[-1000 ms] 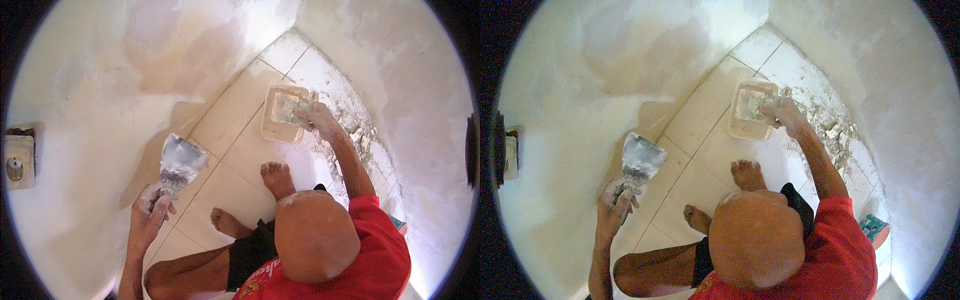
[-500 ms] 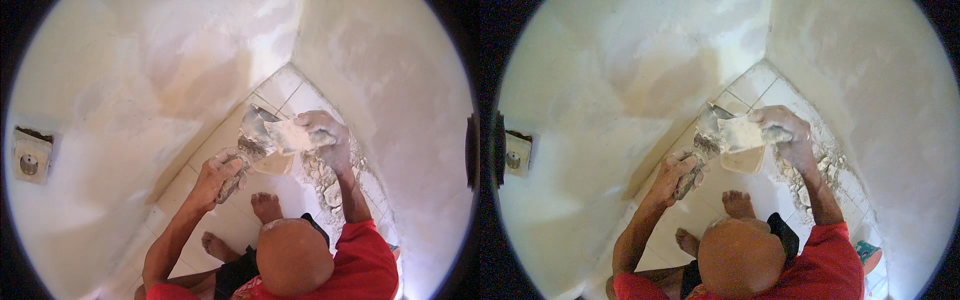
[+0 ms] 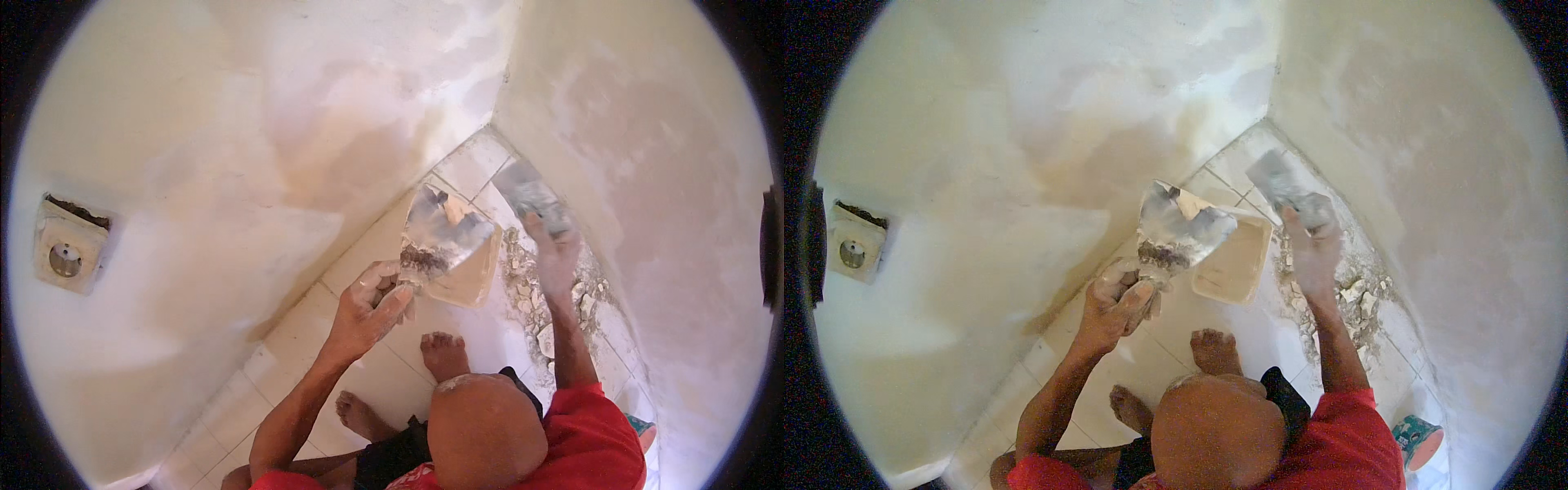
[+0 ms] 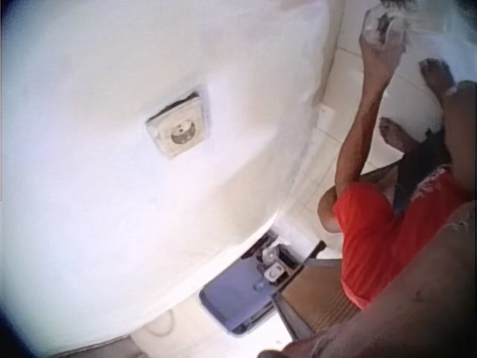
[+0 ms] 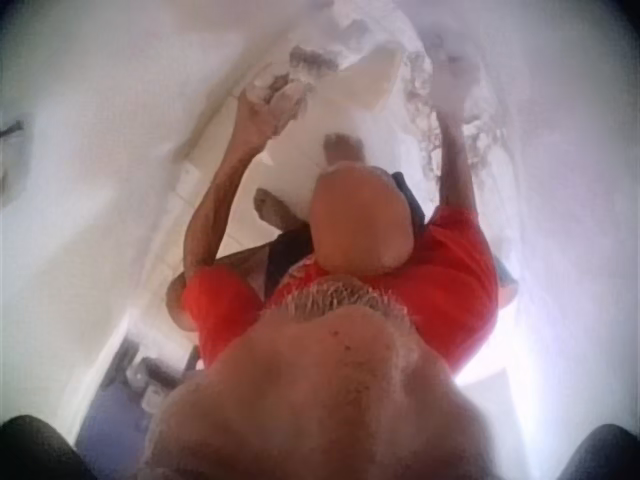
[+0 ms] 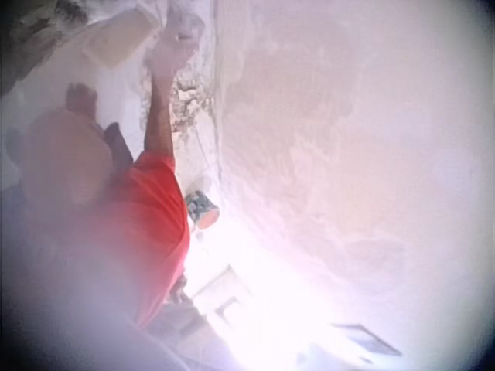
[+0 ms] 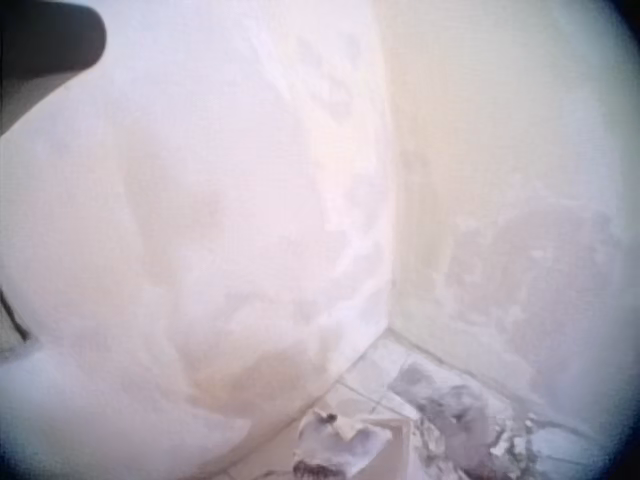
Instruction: The person applies putty to a wall using a putty knife, repeatedly spreading the compound across the wall surface while transferring filler between putty knives.
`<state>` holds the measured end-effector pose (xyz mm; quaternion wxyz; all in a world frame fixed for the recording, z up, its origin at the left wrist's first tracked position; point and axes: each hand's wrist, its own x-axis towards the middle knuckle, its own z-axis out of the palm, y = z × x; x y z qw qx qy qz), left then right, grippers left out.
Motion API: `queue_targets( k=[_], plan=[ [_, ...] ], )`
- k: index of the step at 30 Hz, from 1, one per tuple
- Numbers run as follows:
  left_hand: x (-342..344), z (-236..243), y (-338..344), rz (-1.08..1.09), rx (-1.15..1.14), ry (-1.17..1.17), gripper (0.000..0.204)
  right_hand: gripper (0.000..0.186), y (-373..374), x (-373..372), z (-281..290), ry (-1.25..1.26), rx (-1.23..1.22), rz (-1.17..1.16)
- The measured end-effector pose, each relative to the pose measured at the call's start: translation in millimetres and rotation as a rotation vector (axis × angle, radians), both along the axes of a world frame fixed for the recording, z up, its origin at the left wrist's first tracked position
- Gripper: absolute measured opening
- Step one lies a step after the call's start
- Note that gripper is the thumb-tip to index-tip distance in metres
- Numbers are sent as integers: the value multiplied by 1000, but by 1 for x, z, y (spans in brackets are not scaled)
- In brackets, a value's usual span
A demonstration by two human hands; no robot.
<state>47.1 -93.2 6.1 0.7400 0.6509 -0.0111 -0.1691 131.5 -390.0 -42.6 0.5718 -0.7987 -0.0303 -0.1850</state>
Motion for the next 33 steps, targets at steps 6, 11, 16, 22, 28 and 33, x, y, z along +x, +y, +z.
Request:
queue_targets(
  k=[6, 11, 16, 22, 28, 33],
  plan=[
    [2, -7, -1, 155, 344, -198, 39, 25, 14, -45, 40, 563, 747, 200],
    [10, -23, 6, 48, 903, -790, 50, 25, 40, -41, 38, 587, 921, 272],
    [0, -34, 30, -17, 1257, -828, 48, 29, 32, -39, 41, 551, 1010, 457],
    [-20, -16, 75, -91, 1243, -556, 25, 36, 41, -24, 20, 406, 1011, 485],
    [-84, 35, 98, -245, 1227, -450, 30, 50, 39, -14, -22, 513, 1232, 676],
    [-125, 70, 133, 16, 1217, -215, 33, 55, 52, 14, -19, 510, 1218, 838]
  ],
)
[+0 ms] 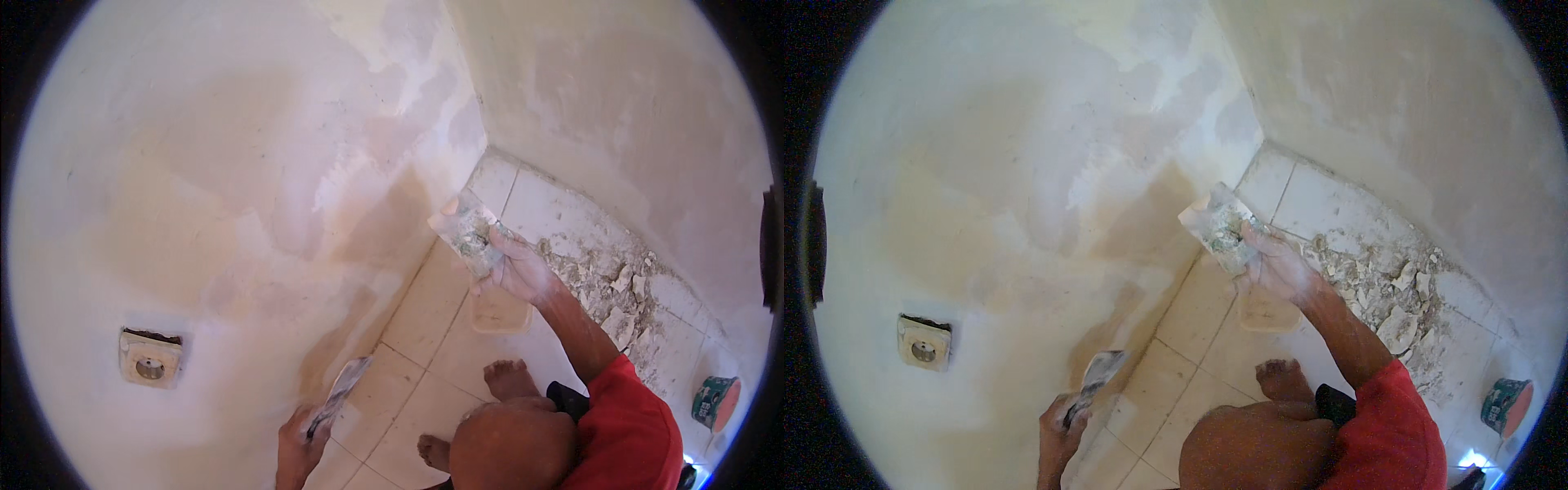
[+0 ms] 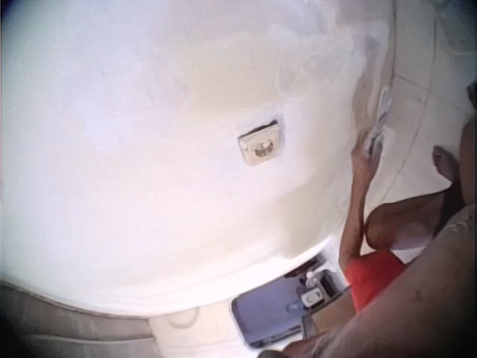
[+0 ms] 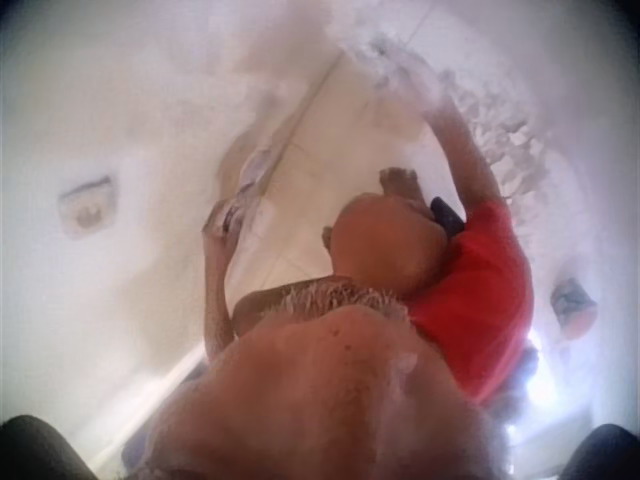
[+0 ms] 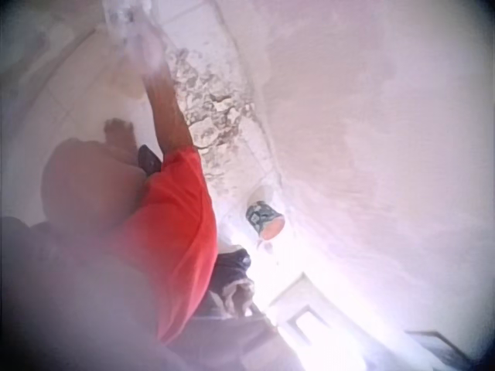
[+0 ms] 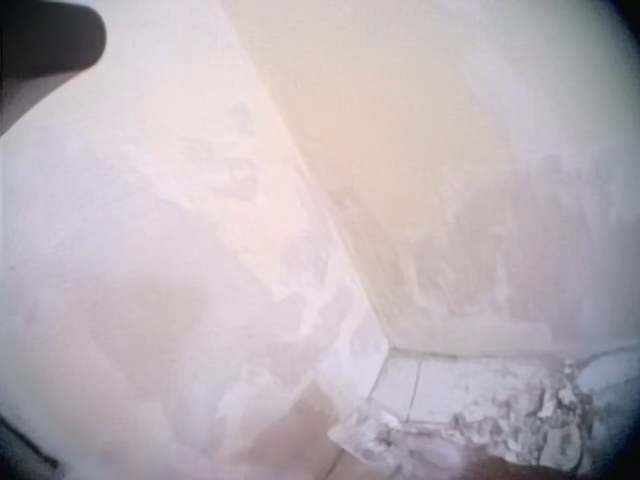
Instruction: The person applies putty to a wall using a putty knife, repeatedly spreading the compound across the wall surface while transferring filler between putty knives.
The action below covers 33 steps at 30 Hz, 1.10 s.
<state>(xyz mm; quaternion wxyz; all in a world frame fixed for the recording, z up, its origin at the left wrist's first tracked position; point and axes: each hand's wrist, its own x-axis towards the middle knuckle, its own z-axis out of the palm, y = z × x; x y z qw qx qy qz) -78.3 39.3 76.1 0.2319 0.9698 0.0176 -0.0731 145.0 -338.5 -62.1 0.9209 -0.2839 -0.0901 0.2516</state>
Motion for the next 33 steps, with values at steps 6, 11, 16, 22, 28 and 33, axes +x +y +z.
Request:
queue_targets(
  k=[6, 11, 16, 22, 28, 33],
  plan=[
    [-29, 22, 1, 108, -93, -53, 24, 59, -7, 36, -8, 2, 273, 13],
    [-39, 19, 3, 127, -143, -20, 24, 59, -17, 57, 2, -17, 96, -158],
    [-39, 4, 8, 113, -241, 3, 24, 60, -21, 70, -1, 24, 3, -260],
    [-32, -2, 12, 101, -260, 28, 25, 57, -29, 78, -15, -42, 98, -258],
    [-29, -6, 17, 110, -238, 90, 28, 60, -30, 81, -15, -68, 64, -196],
    [-32, 2, 7, 246, -315, 154, 29, 63, -16, 90, 2, -136, -63, -247]
  ],
)
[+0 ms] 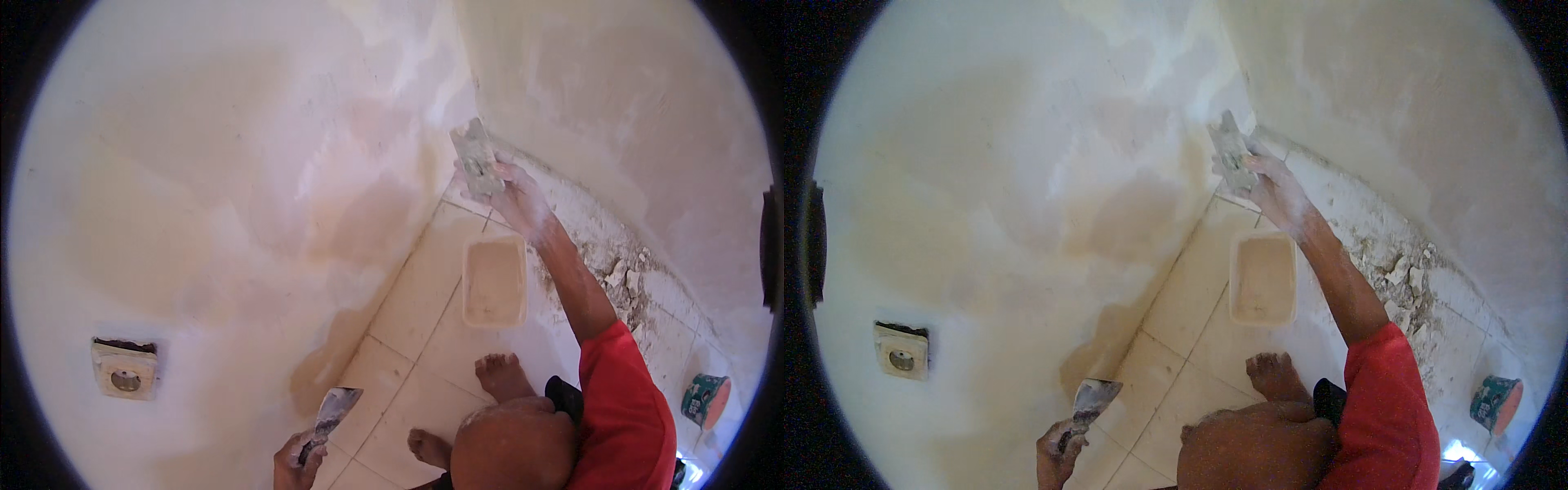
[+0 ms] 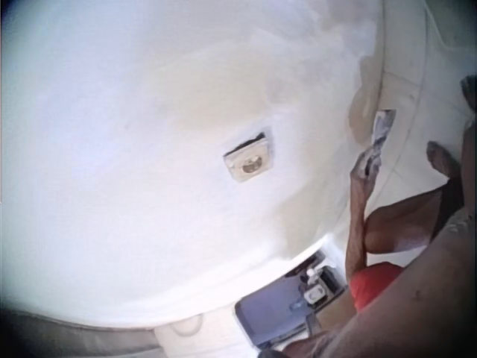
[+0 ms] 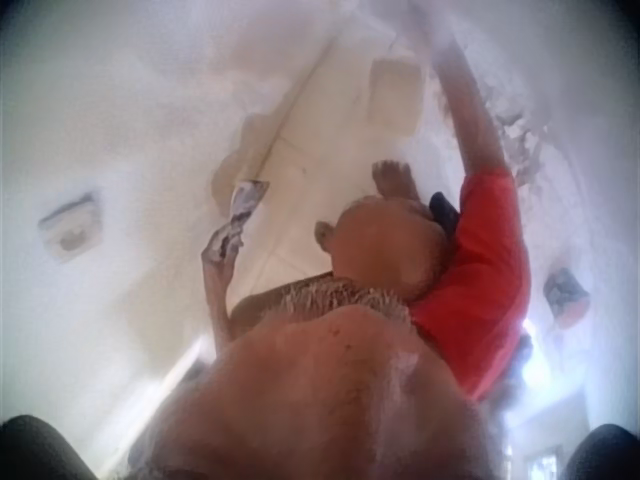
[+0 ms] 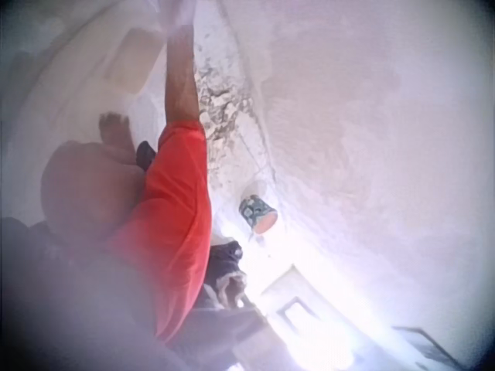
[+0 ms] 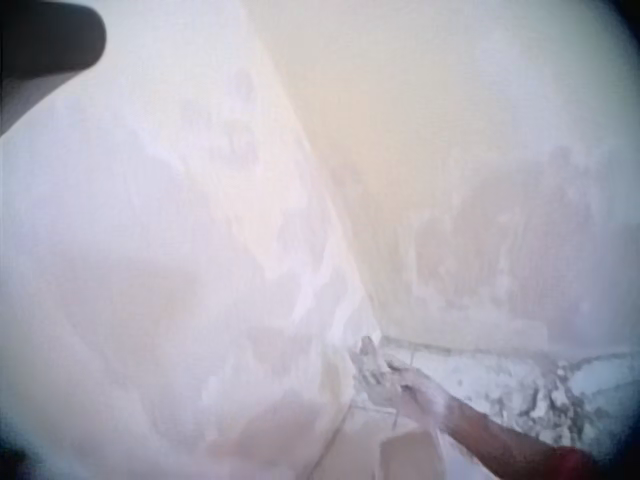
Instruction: The person applies putty to a wall using a putty knife, repeatedly spreading the compound across the wall surface while transferring filler between putty knives.
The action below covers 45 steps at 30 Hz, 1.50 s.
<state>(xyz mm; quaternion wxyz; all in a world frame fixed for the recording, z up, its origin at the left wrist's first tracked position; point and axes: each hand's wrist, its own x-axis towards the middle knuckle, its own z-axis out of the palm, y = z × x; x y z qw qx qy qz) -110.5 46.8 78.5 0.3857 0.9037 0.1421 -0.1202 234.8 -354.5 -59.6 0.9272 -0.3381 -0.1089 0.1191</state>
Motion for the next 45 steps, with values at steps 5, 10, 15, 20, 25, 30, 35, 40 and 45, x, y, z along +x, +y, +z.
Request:
queue_targets(
  k=[5, 10, 15, 20, 25, 30, 35, 40, 45],
  plan=[
    [3, -11, 7, -23, 6, 17, 29, 68, 37, 28, -10, -288, -474, -288],
    [1, -19, 8, 17, -2, 26, 25, 70, 72, 67, -47, -336, -607, -548],
    [-5, -25, 21, 66, -69, 21, 26, 67, 120, 66, -46, -305, -963, -750],
    [2, -25, 22, 65, -88, 50, 25, 67, 121, 24, -58, -285, -1138, -619],
    [2, -29, 22, 55, -106, 27, 23, 68, 62, 45, -15, 77, -752, -346],
    [3, -28, 22, 55, -59, 64, 21, 75, 48, 72, 8, 251, -667, -307],
    [3, -24, 20, 52, -16, 77, 22, 73, 65, 63, 14, 179, -678, -302],
    [8, -20, 16, 38, 6, 82, 24, 76, 95, 38, 19, 39, -738, -346],
    [11, -21, 15, 40, -4, 86, 23, 68, 138, 0, 10, -240, -1125, -473]
  ],
)
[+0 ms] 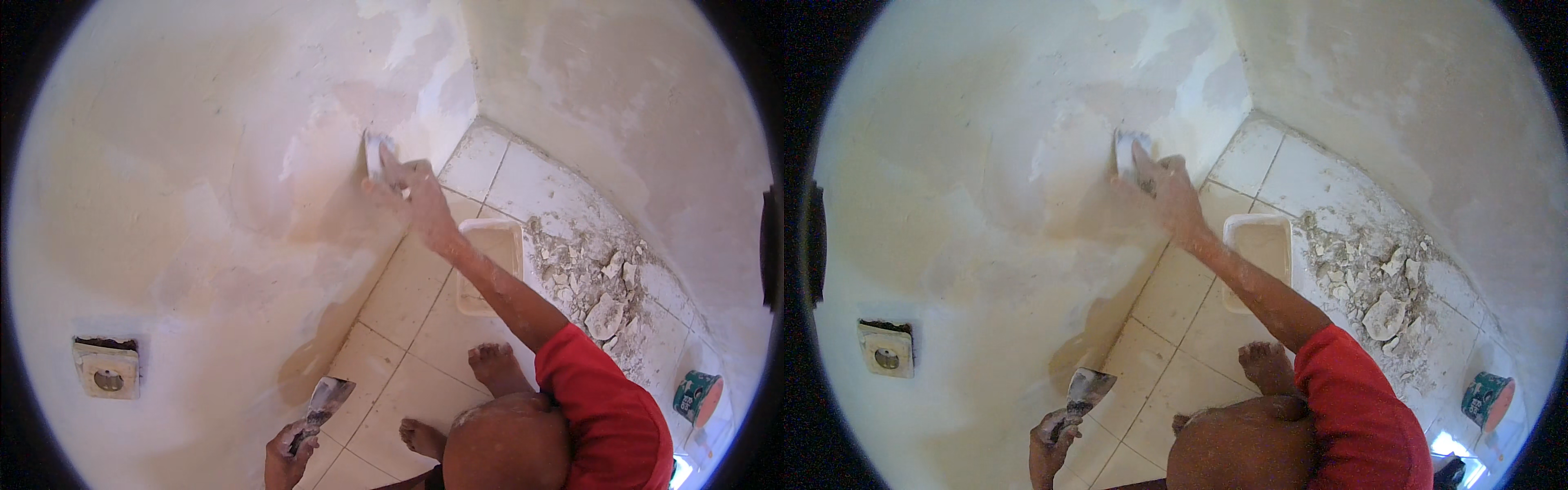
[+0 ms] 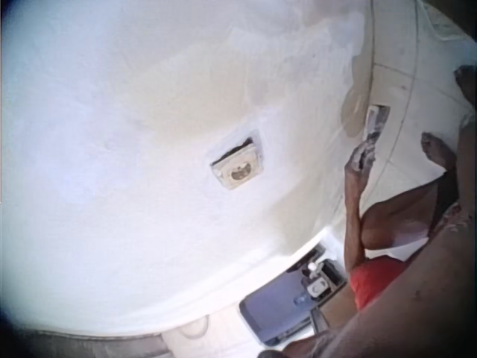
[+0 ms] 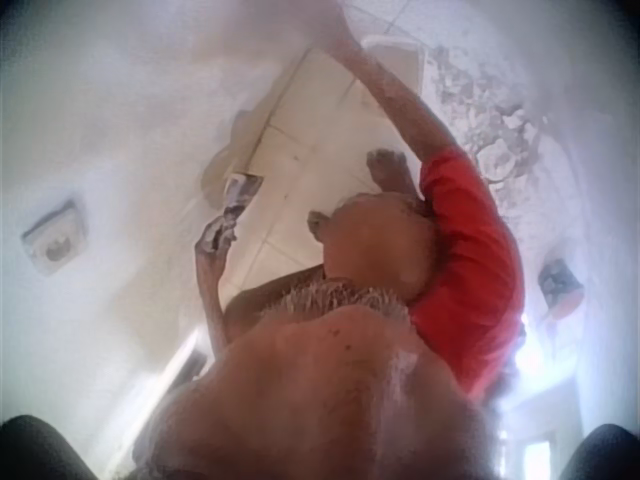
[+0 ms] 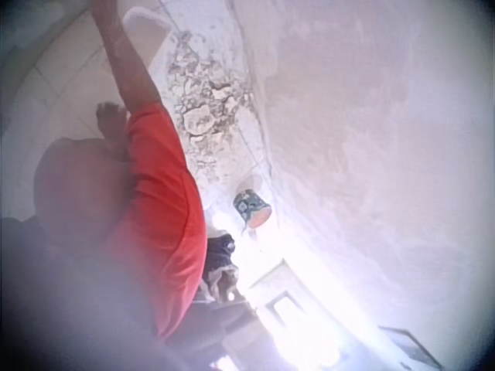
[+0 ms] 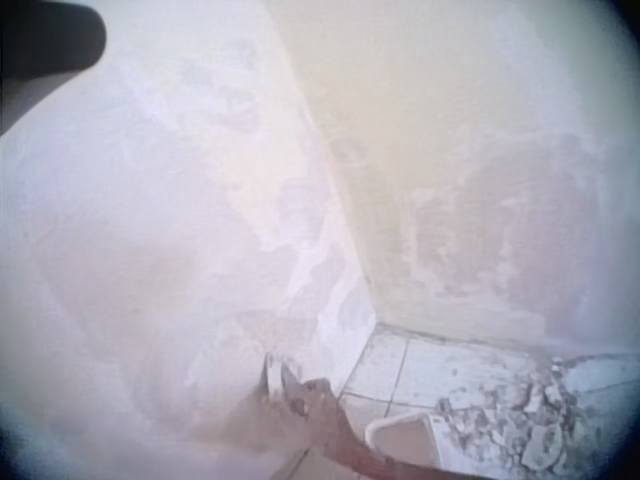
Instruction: The person applies putty to a wall using a putty knife, repeatedly spreading the compound across the wall surface while transferring filler between putty knives.
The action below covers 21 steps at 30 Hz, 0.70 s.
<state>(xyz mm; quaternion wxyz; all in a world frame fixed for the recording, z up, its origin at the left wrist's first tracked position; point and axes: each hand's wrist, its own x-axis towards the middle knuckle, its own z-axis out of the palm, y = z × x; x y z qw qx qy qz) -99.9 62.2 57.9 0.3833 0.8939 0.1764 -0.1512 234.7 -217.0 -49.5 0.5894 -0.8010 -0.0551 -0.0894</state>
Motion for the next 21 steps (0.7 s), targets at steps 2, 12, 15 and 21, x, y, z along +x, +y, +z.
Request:
queue_targets(
  k=[2, 12, 15, 21],
  plan=[
    [4, 4, -6, 7, -1, 9, 22, 68, -1, -17, -2, -69, -16, -2],
    [1, 1, -4, 48, -100, -27, 21, 69, -26, 12, -23, -209, 134, -38],
    [3, 4, -5, 39, -55, 23, 23, 70, 7, 17, -27, -323, 11, -157],
    [0, 1, -2, 80, -106, 8, 25, 68, 24, -14, -48, -324, -168, -174]
  ],
)
